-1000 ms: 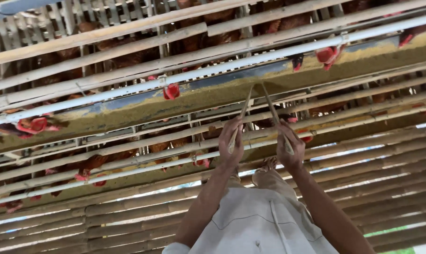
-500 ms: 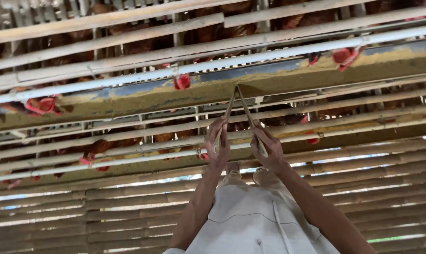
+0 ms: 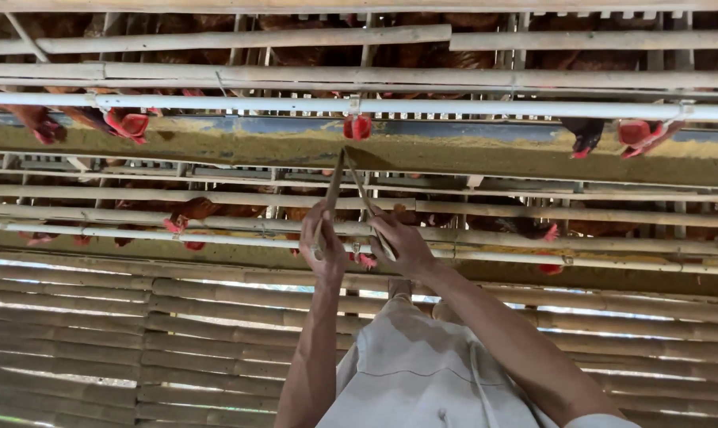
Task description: Using wooden sticks to scrape and level feed in a long trough within a chicken coop.
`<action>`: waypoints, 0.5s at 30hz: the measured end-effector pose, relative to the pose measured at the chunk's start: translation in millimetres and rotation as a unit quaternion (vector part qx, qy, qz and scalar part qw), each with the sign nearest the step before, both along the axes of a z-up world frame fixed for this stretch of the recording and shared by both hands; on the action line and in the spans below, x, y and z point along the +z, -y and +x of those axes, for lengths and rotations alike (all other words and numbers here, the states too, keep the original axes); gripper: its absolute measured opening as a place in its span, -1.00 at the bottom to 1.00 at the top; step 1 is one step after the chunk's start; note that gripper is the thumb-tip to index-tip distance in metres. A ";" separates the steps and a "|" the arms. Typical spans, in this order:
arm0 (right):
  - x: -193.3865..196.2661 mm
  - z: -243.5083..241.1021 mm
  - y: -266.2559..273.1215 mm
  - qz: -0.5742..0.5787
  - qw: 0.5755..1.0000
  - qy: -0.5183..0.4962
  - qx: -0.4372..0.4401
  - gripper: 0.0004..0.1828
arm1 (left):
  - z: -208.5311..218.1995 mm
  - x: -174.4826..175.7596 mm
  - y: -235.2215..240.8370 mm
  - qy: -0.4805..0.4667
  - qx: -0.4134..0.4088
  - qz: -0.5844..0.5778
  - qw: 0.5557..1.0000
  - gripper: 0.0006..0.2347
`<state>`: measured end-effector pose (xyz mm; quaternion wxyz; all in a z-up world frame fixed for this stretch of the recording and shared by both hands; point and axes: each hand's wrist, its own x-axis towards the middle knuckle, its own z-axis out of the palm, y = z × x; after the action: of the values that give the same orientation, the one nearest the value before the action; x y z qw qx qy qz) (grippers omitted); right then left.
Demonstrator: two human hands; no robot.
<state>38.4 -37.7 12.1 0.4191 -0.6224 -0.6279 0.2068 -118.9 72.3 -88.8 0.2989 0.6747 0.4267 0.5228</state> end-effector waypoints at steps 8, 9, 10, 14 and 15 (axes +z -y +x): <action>44.5 3.0 -17.4 -0.003 0.999 0.022 0.044 -0.72 | -18.6 29.4 -25.0 0.056 0.058 -0.025 0.996 -0.81; 38.6 5.4 -17.6 0.001 0.999 0.025 0.041 -0.72 | -18.3 31.7 -24.4 0.035 0.063 -0.019 0.997 -0.81; 25.2 7.9 -17.8 0.001 0.999 0.026 0.039 -0.72 | -18.9 27.8 -26.1 0.036 0.061 -0.019 0.997 -0.81; 0.6 18.1 -1.4 0.003 0.999 0.045 0.004 -0.74 | -9.4 17.7 -19.2 0.025 0.026 -0.025 0.999 -0.80; 1.8 19.3 2.7 0.005 0.999 0.042 -0.002 -0.75 | -6.2 17.4 -17.6 0.010 0.013 -0.013 1.000 -0.80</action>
<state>57.7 -40.4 13.9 0.3953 -0.6296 -0.6451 0.1768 -125.2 89.9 -71.4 0.3054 0.6597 0.4394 0.5276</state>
